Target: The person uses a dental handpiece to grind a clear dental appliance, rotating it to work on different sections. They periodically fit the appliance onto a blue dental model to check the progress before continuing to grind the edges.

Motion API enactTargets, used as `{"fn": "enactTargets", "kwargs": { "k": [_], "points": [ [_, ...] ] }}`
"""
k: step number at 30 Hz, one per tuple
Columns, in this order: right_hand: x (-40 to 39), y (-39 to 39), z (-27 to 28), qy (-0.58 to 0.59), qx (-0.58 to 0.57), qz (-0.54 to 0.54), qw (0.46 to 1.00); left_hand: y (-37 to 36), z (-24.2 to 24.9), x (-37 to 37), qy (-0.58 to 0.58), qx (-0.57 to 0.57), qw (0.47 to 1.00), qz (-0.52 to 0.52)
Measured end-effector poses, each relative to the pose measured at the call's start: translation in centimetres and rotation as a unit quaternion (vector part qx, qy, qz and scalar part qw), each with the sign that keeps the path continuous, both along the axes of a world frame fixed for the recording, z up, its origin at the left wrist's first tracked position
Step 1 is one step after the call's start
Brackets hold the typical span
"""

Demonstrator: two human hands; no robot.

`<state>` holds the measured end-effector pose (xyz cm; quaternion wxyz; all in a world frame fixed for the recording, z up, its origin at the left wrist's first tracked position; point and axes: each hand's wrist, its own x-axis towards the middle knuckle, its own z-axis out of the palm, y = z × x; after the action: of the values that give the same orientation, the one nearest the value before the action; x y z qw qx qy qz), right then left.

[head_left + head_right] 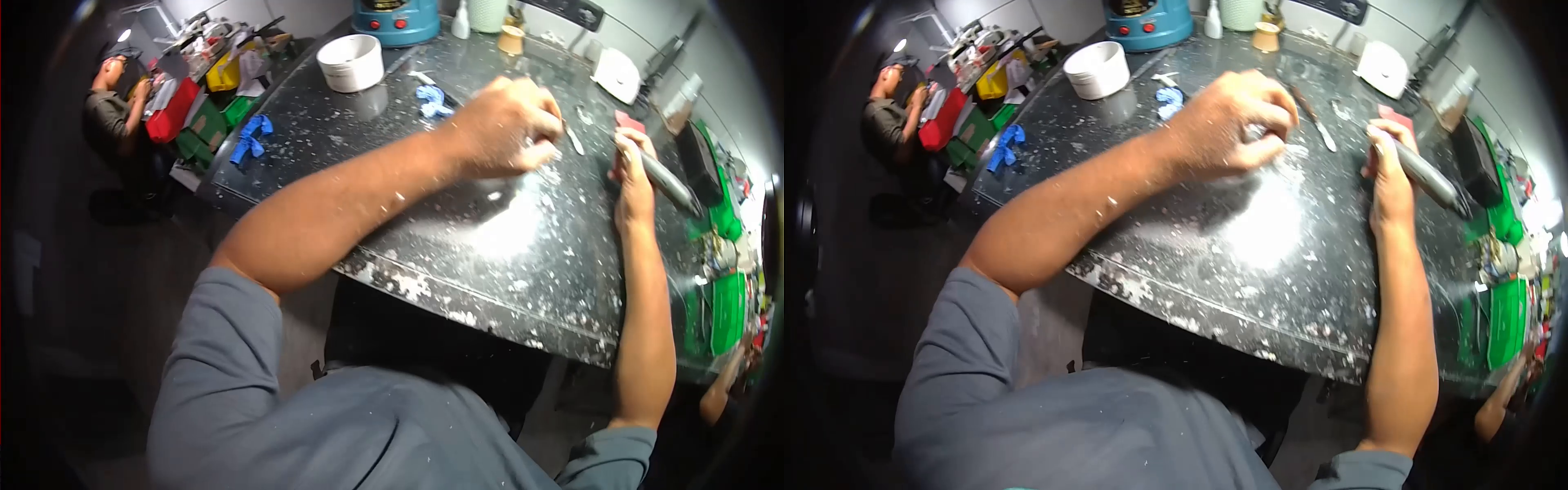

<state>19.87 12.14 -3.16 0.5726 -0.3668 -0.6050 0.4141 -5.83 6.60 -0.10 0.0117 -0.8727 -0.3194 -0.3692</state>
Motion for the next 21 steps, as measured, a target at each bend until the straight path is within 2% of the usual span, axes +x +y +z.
{"fn": "enactTargets", "kwargs": {
  "k": [2,3,6,7,10,12,14,17,21],
  "points": [
    [-0.3,-0.2,0.1,-0.034,0.034,-0.005,0.999,-1.7,1.1,0.9,0.015,-0.042,0.997,0.060],
    [-0.5,-0.4,0.2,-0.062,0.035,0.010,0.997,-1.6,0.5,1.2,-0.007,0.014,0.999,0.049],
    [-1.4,-0.6,0.7,-0.099,0.034,0.024,0.994,-1.4,-1.1,1.3,0.082,0.025,0.993,0.084],
    [-1.7,-0.8,0.8,-0.100,0.028,0.018,0.994,-1.3,-1.5,1.0,0.103,-0.002,0.992,0.067],
    [-1.7,-1.5,0.7,-0.096,0.035,0.007,0.995,-0.5,-1.8,0.5,0.096,-0.019,0.994,0.045],
    [-1.5,-2.1,1.1,-0.095,-0.002,0.007,0.995,-0.4,-0.6,0.7,0.027,-0.053,0.997,0.057],
    [-1.3,-1.9,0.9,-0.079,0.004,0.004,0.997,-0.4,0.3,0.4,0.015,-0.008,0.996,0.083],
    [-1.0,-1.5,0.6,-0.070,0.005,0.017,0.997,-0.1,0.1,-0.2,0.038,-0.043,0.988,0.145],
    [-1.2,-2.0,1.1,-0.102,0.006,0.012,0.995,0.1,-0.1,0.3,0.044,-0.092,0.983,0.153]
  ]
}}
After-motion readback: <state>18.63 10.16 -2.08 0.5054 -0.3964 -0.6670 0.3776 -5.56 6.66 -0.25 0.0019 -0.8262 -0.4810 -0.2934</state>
